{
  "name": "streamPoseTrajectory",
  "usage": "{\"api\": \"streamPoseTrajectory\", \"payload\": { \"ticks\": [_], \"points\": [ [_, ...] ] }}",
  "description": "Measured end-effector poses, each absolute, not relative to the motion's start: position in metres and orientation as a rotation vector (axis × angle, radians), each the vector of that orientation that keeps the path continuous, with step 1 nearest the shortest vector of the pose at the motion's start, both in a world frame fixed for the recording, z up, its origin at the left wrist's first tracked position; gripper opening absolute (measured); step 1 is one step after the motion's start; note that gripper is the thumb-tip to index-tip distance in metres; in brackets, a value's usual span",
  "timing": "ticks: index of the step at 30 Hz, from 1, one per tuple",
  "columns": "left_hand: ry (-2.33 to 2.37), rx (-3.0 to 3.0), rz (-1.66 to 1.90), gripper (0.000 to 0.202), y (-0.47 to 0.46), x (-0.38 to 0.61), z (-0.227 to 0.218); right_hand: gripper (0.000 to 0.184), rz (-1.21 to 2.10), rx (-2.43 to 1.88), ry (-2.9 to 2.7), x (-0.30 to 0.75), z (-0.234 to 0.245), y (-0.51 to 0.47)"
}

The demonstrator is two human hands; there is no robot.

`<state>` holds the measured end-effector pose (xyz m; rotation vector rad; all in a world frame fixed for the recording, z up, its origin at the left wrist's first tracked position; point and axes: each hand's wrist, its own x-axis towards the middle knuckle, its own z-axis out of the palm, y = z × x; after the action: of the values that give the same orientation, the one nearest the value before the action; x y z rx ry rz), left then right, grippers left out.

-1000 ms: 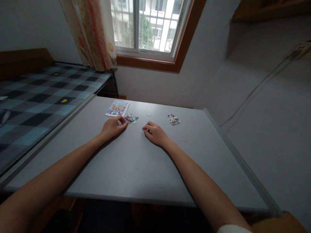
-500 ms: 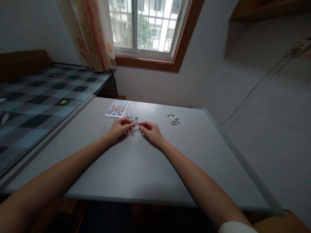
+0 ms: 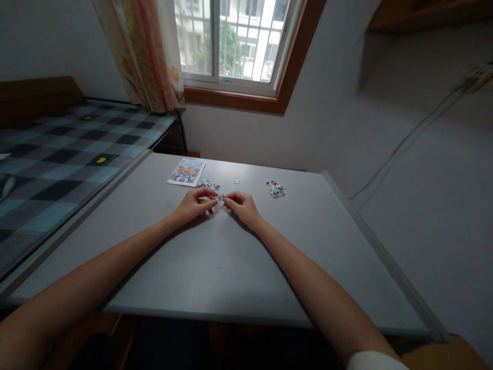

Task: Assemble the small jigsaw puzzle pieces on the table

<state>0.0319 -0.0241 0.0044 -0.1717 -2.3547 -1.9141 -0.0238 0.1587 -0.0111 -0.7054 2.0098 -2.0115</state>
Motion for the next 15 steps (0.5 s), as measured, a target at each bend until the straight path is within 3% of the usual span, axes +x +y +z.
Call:
{"api": "streamPoseTrajectory", "payload": {
  "ticks": [15],
  "points": [
    [-2.473,-0.269,-1.754,0.031,-0.0205,0.0350,0.0055,0.027,-1.995,-0.728,1.998,-0.0226,-0.0112,0.1587]
  ]
}}
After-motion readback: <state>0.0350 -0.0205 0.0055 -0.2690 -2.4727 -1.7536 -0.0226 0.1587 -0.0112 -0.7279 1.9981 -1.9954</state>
